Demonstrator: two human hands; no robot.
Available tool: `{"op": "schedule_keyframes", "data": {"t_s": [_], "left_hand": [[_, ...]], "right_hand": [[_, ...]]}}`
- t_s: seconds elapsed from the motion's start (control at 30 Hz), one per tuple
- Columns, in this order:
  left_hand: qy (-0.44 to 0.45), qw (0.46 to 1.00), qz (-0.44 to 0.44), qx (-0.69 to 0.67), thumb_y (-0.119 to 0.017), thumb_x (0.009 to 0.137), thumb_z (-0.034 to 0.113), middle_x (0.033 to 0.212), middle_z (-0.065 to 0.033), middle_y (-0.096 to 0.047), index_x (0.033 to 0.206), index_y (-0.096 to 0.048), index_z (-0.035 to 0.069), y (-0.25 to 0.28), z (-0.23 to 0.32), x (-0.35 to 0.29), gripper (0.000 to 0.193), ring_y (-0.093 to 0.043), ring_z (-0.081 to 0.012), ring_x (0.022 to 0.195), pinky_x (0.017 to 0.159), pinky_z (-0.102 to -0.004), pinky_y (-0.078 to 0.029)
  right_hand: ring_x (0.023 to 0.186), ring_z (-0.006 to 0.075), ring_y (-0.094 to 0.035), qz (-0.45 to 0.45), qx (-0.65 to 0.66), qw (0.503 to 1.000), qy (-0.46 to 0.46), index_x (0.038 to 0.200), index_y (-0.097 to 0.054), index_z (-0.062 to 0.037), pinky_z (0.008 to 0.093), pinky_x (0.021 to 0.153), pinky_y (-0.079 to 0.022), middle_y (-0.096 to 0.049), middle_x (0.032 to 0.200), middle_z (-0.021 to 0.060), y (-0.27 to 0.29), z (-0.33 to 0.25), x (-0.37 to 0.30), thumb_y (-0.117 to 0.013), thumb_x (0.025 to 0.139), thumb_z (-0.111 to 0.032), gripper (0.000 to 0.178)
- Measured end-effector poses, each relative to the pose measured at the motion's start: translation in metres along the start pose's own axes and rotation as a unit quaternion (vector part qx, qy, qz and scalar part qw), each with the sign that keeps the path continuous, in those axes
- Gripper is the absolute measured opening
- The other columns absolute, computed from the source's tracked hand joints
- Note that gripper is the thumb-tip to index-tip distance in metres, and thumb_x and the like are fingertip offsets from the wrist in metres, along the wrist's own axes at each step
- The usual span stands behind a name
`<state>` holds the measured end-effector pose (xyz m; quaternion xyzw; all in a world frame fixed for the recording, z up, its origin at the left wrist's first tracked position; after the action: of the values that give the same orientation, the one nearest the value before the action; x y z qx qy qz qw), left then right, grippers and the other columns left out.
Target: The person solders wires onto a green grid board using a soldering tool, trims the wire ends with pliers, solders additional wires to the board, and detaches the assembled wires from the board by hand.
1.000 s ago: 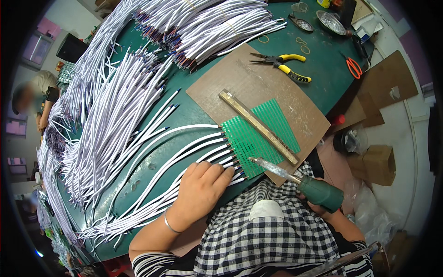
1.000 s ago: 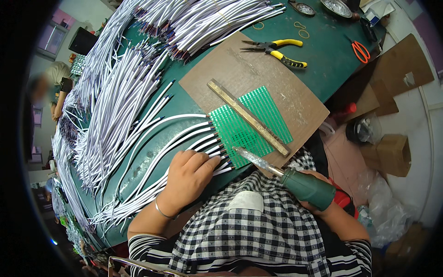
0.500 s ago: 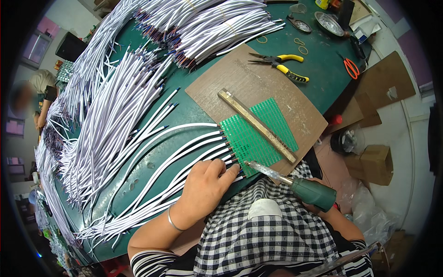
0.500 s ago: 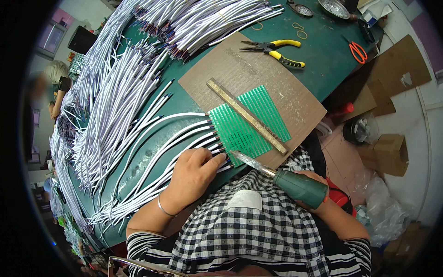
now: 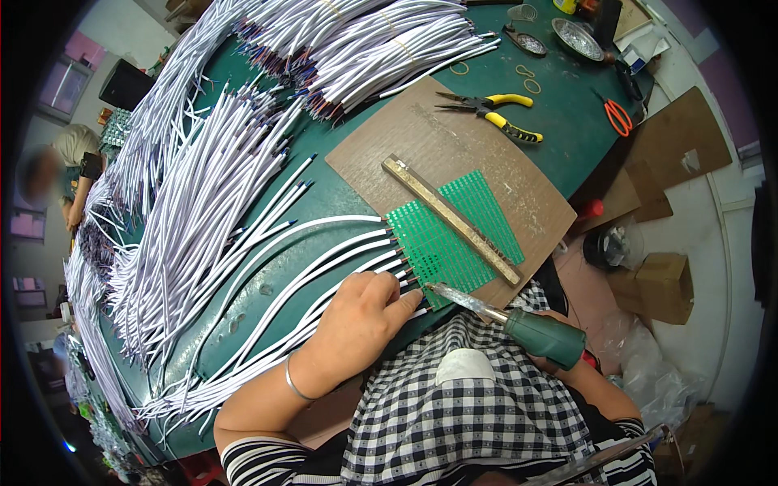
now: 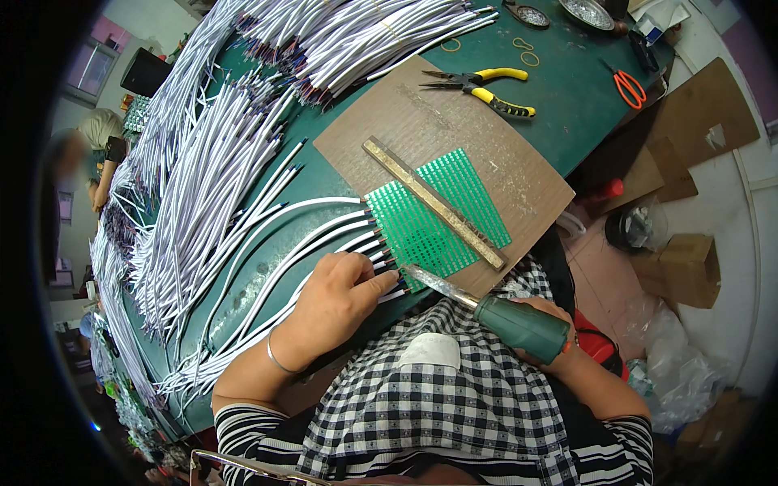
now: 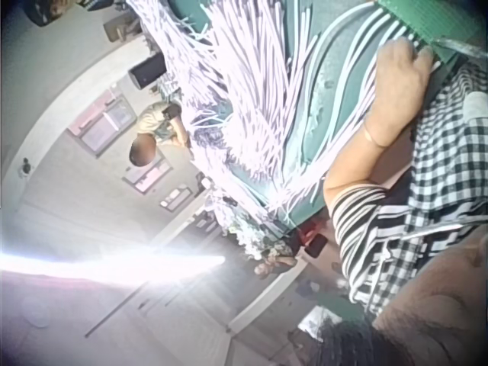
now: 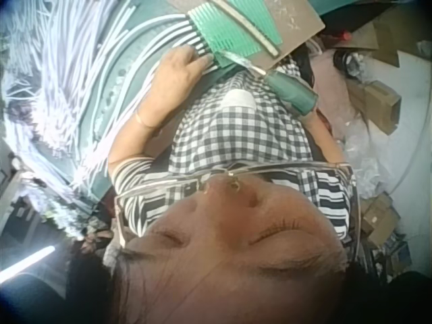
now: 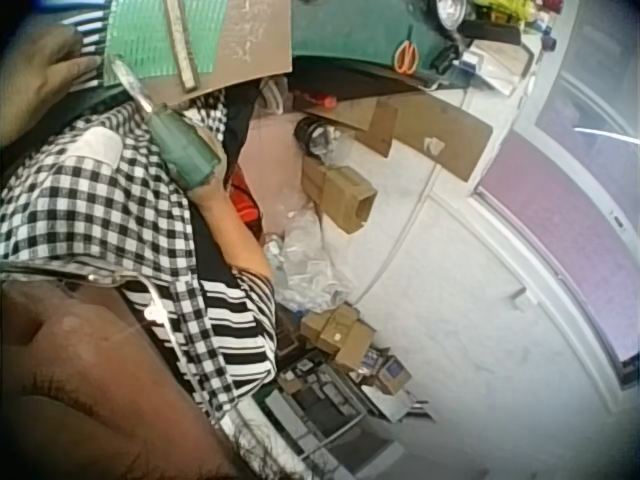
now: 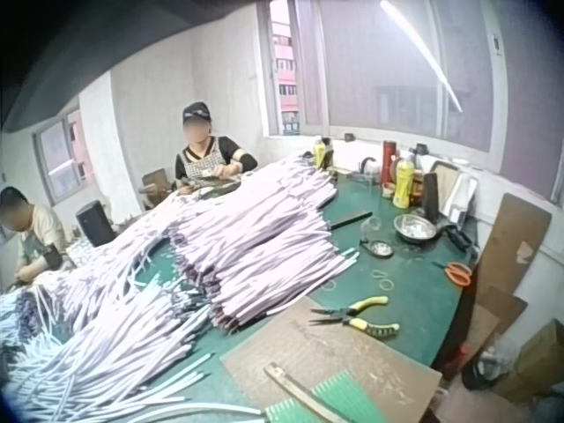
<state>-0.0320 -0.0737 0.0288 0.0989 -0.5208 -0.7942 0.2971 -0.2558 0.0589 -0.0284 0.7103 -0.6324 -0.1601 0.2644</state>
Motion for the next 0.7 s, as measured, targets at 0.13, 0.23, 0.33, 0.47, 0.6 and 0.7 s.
{"op": "schedule_keyframes", "data": {"t_s": [0.13, 0.23, 0.33, 0.47, 0.6, 0.7], "left_hand": [[-0.019, 0.999, -0.018, 0.026, -0.062, 0.069, 0.007, 0.080, -0.0056, -0.051, 0.100, -0.065, 0.009, 0.003, 0.004, 0.003, 0.031, -0.051, -0.0236, 0.076, 0.068, -0.0338, -0.043], [-0.031, 0.998, -0.038, 0.040, -0.059, 0.072, 0.009, 0.081, -0.0061, -0.051, 0.100, -0.065, 0.009, 0.003, 0.006, 0.006, 0.029, -0.052, -0.0235, 0.076, 0.068, -0.0335, -0.044], [-0.036, 0.997, -0.054, 0.046, -0.058, 0.073, 0.010, 0.082, -0.0066, -0.051, 0.100, -0.065, 0.008, 0.004, 0.007, 0.008, 0.028, -0.052, -0.0235, 0.077, 0.069, -0.0333, -0.044], [-0.042, 0.995, -0.067, 0.054, -0.057, 0.074, 0.010, 0.083, -0.0070, -0.051, 0.099, -0.065, 0.007, 0.004, 0.008, 0.010, 0.027, -0.052, -0.0236, 0.077, 0.070, -0.0329, -0.044], [-0.039, 0.995, -0.076, 0.058, -0.057, 0.074, 0.010, 0.083, -0.0069, -0.052, 0.099, -0.065, 0.007, 0.004, 0.008, 0.012, 0.027, -0.052, -0.0235, 0.077, 0.070, -0.0330, -0.044], [-0.042, 0.994, -0.078, 0.062, -0.056, 0.074, 0.010, 0.083, -0.0070, -0.052, 0.099, -0.065, 0.007, 0.004, 0.009, 0.012, 0.027, -0.052, -0.0233, 0.077, 0.070, -0.0328, -0.044]], "right_hand": [[0.085, 0.0247, -0.065, -0.006, -0.035, 0.999, 0.017, 0.112, -0.054, 0.0019, 0.0331, 0.076, -0.052, -0.065, 0.097, 0.0125, 0.000, -0.002, 0.001, -0.072, 0.070, -0.023, 0.052], [0.086, 0.0247, -0.065, -0.007, 0.033, 0.999, -0.013, 0.111, -0.054, 0.0011, 0.0332, 0.077, -0.052, -0.065, 0.097, 0.0118, 0.000, -0.006, 0.006, -0.072, 0.071, -0.024, 0.051], [0.085, 0.0247, -0.065, -0.023, -0.078, 0.996, 0.045, 0.110, -0.054, 0.0005, 0.0334, 0.076, -0.052, -0.065, 0.095, 0.0110, -0.003, -0.005, 0.001, -0.072, 0.072, -0.025, 0.050], [0.083, 0.0249, -0.066, 0.017, -0.002, 0.999, 0.034, 0.110, -0.054, 0.0007, 0.0339, 0.073, -0.053, -0.065, 0.095, 0.0105, 0.003, -0.010, 0.006, -0.072, 0.072, -0.027, 0.050], [0.081, 0.0252, -0.067, -0.003, -0.091, 0.992, 0.090, 0.109, -0.054, 0.0018, 0.0336, 0.070, -0.054, -0.065, 0.094, 0.0108, 0.003, -0.017, 0.009, -0.071, 0.072, -0.027, 0.050], [0.082, 0.0252, -0.067, -0.002, -0.062, 0.995, 0.074, 0.108, -0.055, 0.0021, 0.0334, 0.070, -0.054, -0.066, 0.093, 0.0111, 0.004, -0.018, 0.012, -0.071, 0.072, -0.026, 0.049]]}}
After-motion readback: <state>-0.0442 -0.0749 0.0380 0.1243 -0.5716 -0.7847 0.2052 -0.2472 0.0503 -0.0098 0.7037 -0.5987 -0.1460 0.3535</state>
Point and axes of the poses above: each hand's wrist, its own x-axis towards the middle knuckle, its own y-axis out of the back of the hand, z = x × y, the point moved 7 cm from there along x, towards the middle knuckle
